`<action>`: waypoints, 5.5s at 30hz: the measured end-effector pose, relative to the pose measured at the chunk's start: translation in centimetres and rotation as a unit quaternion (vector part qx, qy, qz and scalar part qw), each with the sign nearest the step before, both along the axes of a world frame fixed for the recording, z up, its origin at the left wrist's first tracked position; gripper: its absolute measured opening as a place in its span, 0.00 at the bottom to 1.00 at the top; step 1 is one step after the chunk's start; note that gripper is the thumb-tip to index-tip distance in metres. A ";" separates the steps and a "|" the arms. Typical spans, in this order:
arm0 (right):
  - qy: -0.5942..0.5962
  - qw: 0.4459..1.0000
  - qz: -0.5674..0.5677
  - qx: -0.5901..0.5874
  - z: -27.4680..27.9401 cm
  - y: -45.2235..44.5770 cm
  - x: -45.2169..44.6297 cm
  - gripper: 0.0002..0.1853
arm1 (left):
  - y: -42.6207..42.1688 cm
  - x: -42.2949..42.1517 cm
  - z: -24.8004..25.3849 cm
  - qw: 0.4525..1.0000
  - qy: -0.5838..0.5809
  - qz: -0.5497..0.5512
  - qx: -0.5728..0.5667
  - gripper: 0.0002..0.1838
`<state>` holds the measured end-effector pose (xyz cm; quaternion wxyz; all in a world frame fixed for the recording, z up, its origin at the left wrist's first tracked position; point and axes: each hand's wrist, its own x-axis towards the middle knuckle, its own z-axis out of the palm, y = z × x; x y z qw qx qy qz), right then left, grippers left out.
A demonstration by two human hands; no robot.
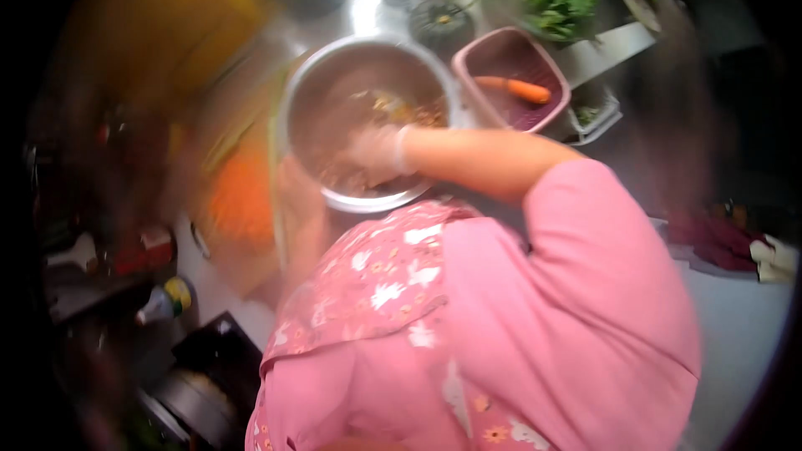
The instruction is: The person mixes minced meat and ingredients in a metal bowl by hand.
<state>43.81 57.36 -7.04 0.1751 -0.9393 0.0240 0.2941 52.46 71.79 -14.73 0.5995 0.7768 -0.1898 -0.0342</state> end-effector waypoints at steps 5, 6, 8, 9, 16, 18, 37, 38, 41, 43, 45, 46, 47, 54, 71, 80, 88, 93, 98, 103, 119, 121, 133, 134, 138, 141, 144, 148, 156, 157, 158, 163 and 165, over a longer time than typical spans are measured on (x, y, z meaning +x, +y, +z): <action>-0.156 0.984 -0.076 0.045 -6.3 -4.0 2.0 0.21 | -0.2 0.3 -0.6 0.997 0.061 -0.017 -0.046 0.17; -0.102 0.984 -0.128 0.069 -5.0 -5.0 2.4 0.21 | 0.0 0.4 -0.5 0.998 0.042 -0.029 -0.020 0.17; -0.082 0.994 -0.066 0.032 0.9 -5.4 0.1 0.23 | -0.1 0.0 0.7 0.996 0.078 -0.017 -0.027 0.17; -0.060 0.998 0.005 0.001 3.6 -5.2 -1.1 0.25 | -0.3 -0.2 1.2 0.996 0.082 -0.021 -0.041 0.17; -0.119 0.981 -0.116 0.097 -4.7 -3.1 -0.1 0.24 | -0.3 -0.4 1.7 0.983 0.161 -0.034 -0.085 0.18; -0.090 0.976 -0.151 0.124 -2.5 -2.6 1.4 0.25 | -0.4 -0.2 1.8 0.984 0.153 -0.039 -0.082 0.18; -0.048 0.999 0.002 -0.020 -3.3 -2.6 0.1 0.22 | -1.0 -0.1 1.3 0.995 0.084 0.006 -0.053 0.19; -0.043 0.999 -0.015 -0.028 -3.0 -3.5 0.6 0.22 | -0.9 -0.2 1.5 0.995 0.089 0.004 -0.052 0.19; 0.082 0.994 -0.070 -0.018 1.8 -5.5 0.1 0.22 | -0.9 -0.1 1.3 0.992 0.107 -0.005 -0.061 0.19; 0.114 0.990 -0.033 -0.075 3.2 -5.5 -2.0 0.26 | -1.1 -0.2 0.8 0.990 0.108 0.002 -0.089 0.19; 0.080 0.993 -0.078 -0.045 1.5 -3.9 -3.2 0.27 | -1.1 -0.1 -0.4 0.989 0.116 0.008 -0.088 0.19; 0.043 0.992 -0.122 -0.004 -0.3 -3.1 -3.4 0.26 | -1.3 0.0 -0.7 0.988 0.124 0.012 -0.090 0.19; -0.023 0.980 -0.189 0.061 -3.4 -2.6 -3.6 0.27 | -1.4 -0.1 -0.4 0.992 0.101 0.024 -0.078 0.20; -0.092 0.960 -0.155 0.213 4.1 1.4 0.4 0.25 | -1.2 -0.1 1.1 0.998 0.061 0.023 -0.021 0.19; -0.100 0.985 -0.135 0.029 -0.4 0.2 4.1 0.22 | -0.9 0.0 0.5 0.998 0.063 0.002 -0.005 0.18; -0.269 0.952 -0.144 -0.027 0.4 -4.6 2.5 0.31 | -0.8 -0.2 0.9 0.998 0.060 -0.002 -0.011 0.18; -0.109 0.980 -0.168 -0.007 -2.3 -2.2 4.5 0.19 | -0.9 0.0 0.9 0.998 0.066 -0.003 -0.012 0.19; -0.180 0.958 -0.168 0.148 -0.8 -0.9 4.6 0.26 | -1.1 0.1 0.0 0.998 0.060 0.004 -0.010 0.19; -0.091 0.995 -0.026 -0.012 -2.0 0.1 3.9 0.20 | -1.3 -0.2 1.3 0.997 0.079 0.005 -0.016 0.19; -0.043 0.996 0.041 0.065 1.9 -1.4 0.3 0.23 | -1.4 -0.3 0.8 0.995 0.093 0.004 -0.016 0.18; -0.088 0.995 0.040 -0.031 -4.3 -3.3 -1.2 0.18 | -1.7 -0.1 0.9 0.996 0.077 -0.005 -0.039 0.19; -0.088 0.995 -0.038 0.040 -3.9 -4.4 0.5 0.15 | -1.4 -0.2 0.8 0.997 0.068 -0.016 -0.037 0.19; -0.003 1.000 -0.008 -0.026 -1.8 -2.1 2.5 0.14 | -1.6 -0.1 0.4 0.997 0.069 -0.009 -0.029 0.19; 0.080 0.997 -0.016 -0.013 0.6 -1.8 3.0 0.14 | -1.6 0.0 0.3 0.997 0.069 -0.008 -0.030 0.19; -0.049 0.997 0.056 0.028 2.8 2.7 1.2 0.12 | -1.8 -0.1 -0.5 0.996 0.075 -0.002 -0.048 0.19; -0.007 0.991 0.123 -0.047 2.1 2.0 -0.7 0.14 | -1.6 -0.2 0.2 0.995 0.086 0.000 -0.053 0.18; 0.006 0.948 0.298 -0.113 0.4 -2.0 -3.5 0.21 | -1.8 -0.4 0.6 0.994 0.092 -0.005 -0.056 0.18; -0.060 0.976 0.148 -0.150 0.9 -6.5 -5.3 0.26 | -1.8 -0.5 0.9 0.992 0.115 -0.011 -0.046 0.18; -0.014 0.943 -0.279 0.184 -3.5 -4.8 -1.1 0.24 | -1.8 -0.6 0.4 0.996 0.085 -0.007 -0.037 0.18; -0.014 0.943 -0.279 0.184 -2.0 -5.0 -1.2 0.24 | -1.7 -0.5 0.2 0.994 0.096 -0.009 -0.042 0.19; -0.007 0.982 -0.172 0.074 0.0 -5.1 -1.8 0.24 | -1.6 -0.6 0.1 0.994 0.097 -0.007 -0.042 0.19; 0.059 0.988 -0.096 -0.109 -0.4 -3.5 -4.7 0.21 | -1.8 -0.8 0.4 0.993 0.104 -0.006 -0.052 0.19; -0.008 0.984 -0.177 -0.036 -2.4 -2.7 -4.0 0.19 | -2.0 -0.9 0.2 0.994 0.093 0.001 -0.053 0.19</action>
